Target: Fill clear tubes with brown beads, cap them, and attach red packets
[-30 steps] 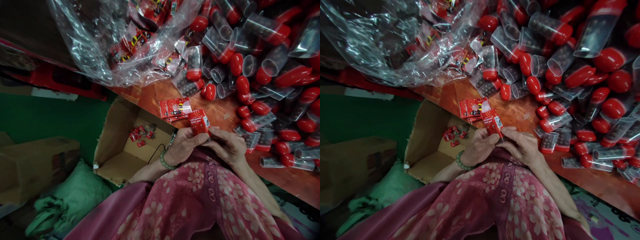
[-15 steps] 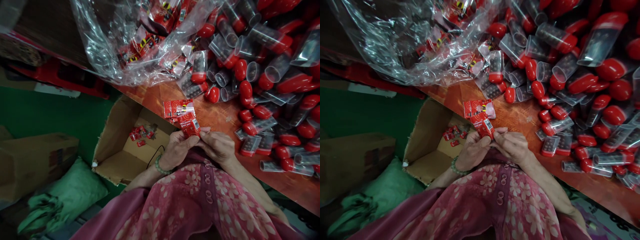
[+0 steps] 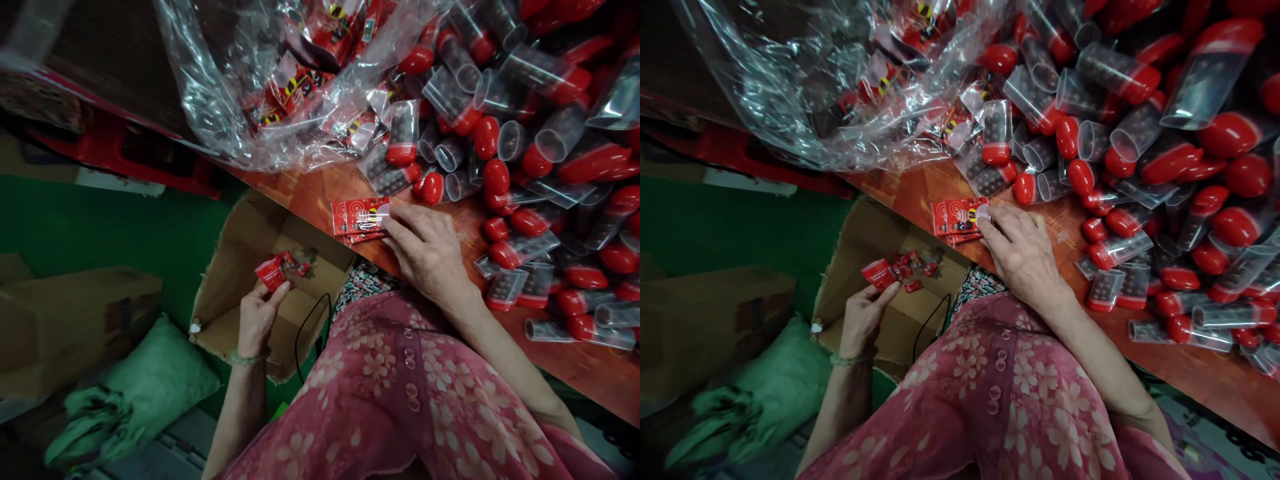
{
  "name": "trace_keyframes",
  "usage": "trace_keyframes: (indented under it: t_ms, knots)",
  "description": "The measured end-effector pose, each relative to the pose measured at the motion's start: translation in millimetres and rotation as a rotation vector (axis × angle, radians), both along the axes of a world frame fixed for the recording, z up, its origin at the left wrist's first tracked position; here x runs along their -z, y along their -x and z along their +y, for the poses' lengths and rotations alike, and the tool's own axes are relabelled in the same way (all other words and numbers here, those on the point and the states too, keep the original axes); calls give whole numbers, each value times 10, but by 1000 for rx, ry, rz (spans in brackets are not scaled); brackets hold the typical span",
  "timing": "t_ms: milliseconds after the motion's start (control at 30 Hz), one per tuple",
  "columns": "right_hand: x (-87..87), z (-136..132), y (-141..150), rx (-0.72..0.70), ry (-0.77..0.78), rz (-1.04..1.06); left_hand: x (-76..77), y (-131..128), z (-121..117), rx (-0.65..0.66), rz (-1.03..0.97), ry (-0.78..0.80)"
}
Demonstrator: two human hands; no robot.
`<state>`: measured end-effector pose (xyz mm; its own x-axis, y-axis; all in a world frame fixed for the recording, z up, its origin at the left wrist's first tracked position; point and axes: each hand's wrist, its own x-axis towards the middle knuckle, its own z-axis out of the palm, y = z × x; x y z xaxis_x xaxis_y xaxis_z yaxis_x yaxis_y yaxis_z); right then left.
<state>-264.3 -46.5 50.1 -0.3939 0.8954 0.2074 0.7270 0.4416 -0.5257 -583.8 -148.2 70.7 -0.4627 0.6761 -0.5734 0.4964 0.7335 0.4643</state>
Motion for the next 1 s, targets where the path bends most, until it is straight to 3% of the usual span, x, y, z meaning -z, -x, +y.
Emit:
trace_keyframes:
  t_ms: [100,167,233,333,400,467,667,833,900,1000]
  knots:
    - [50,32,38,-44,5,-49,39,192,-2,96,243,-48]
    - [71,27,60,-60,15,-83,34,83,102,144,330,-178]
    - [89,18,74,-73,28,-96,19,-180,280,294,312,-361]
    - [113,14,79,-104,44,-80,32,-676,612,713,196,-698]
    - [123,17,79,-115,30,-77,86,-935,811,891,143,-787]
    - [123,25,85,-120,-5,-79,162,-1082,950,973,110,-789]
    - [71,64,154,-123,-83,-149,308,-1089,1083,1022,14,-870]
    - [-94,-88,-64,-110,58,-133,400,-1065,1155,959,74,-1013]
    - [-233,-271,-274,-20,128,-133,427,-1068,1175,919,133,-1069]
    - [-432,-586,-635,238,168,-188,428,-1053,1206,861,96,-1014]
